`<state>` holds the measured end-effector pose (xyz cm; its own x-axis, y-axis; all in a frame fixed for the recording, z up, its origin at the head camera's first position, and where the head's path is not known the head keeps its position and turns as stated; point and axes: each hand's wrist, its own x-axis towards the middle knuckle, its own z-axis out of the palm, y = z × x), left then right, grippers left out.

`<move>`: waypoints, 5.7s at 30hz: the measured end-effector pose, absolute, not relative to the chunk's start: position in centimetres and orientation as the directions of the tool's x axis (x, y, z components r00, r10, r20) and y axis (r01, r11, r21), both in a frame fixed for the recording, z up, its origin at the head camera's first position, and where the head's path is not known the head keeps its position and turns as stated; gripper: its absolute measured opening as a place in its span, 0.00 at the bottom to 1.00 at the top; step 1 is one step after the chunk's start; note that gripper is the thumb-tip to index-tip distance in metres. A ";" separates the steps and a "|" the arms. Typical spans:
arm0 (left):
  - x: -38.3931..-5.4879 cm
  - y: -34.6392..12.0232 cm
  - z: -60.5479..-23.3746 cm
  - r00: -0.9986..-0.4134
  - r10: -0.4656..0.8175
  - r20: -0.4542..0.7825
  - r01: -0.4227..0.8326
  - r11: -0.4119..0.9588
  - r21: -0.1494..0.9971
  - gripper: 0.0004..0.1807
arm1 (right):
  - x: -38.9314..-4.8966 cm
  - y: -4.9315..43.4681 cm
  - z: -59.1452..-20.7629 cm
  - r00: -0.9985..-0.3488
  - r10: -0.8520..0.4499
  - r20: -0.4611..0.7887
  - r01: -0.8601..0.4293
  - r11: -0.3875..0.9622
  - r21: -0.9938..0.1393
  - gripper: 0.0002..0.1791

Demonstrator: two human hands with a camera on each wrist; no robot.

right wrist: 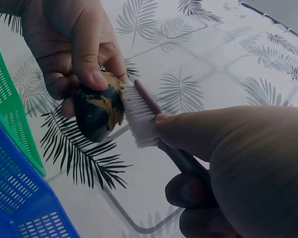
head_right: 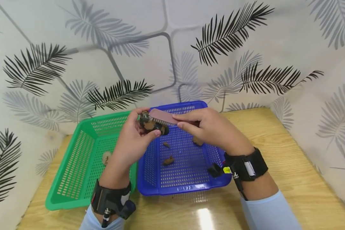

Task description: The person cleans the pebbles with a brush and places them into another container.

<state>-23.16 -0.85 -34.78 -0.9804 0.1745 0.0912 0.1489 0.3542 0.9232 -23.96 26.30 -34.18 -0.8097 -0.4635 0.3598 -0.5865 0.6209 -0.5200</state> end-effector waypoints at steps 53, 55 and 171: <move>-23.0 -1.3 -35.2 -0.969 0.220 0.114 0.193 0.384 0.903 0.41 | -23.9 27.1 -34.3 -0.707 -0.541 0.456 -0.705 0.593 -0.390 0.17; -22.9 -1.5 -35.0 -0.968 0.223 0.115 0.194 0.375 0.907 0.41 | -23.9 27.4 -34.2 -0.711 -0.541 0.449 -0.701 0.595 -0.394 0.17; -23.2 -1.8 -35.1 -0.995 0.098 0.036 0.028 -0.080 0.996 0.21 | -24.0 28.5 -33.7 -0.558 -0.565 0.608 -0.807 0.540 -0.240 0.19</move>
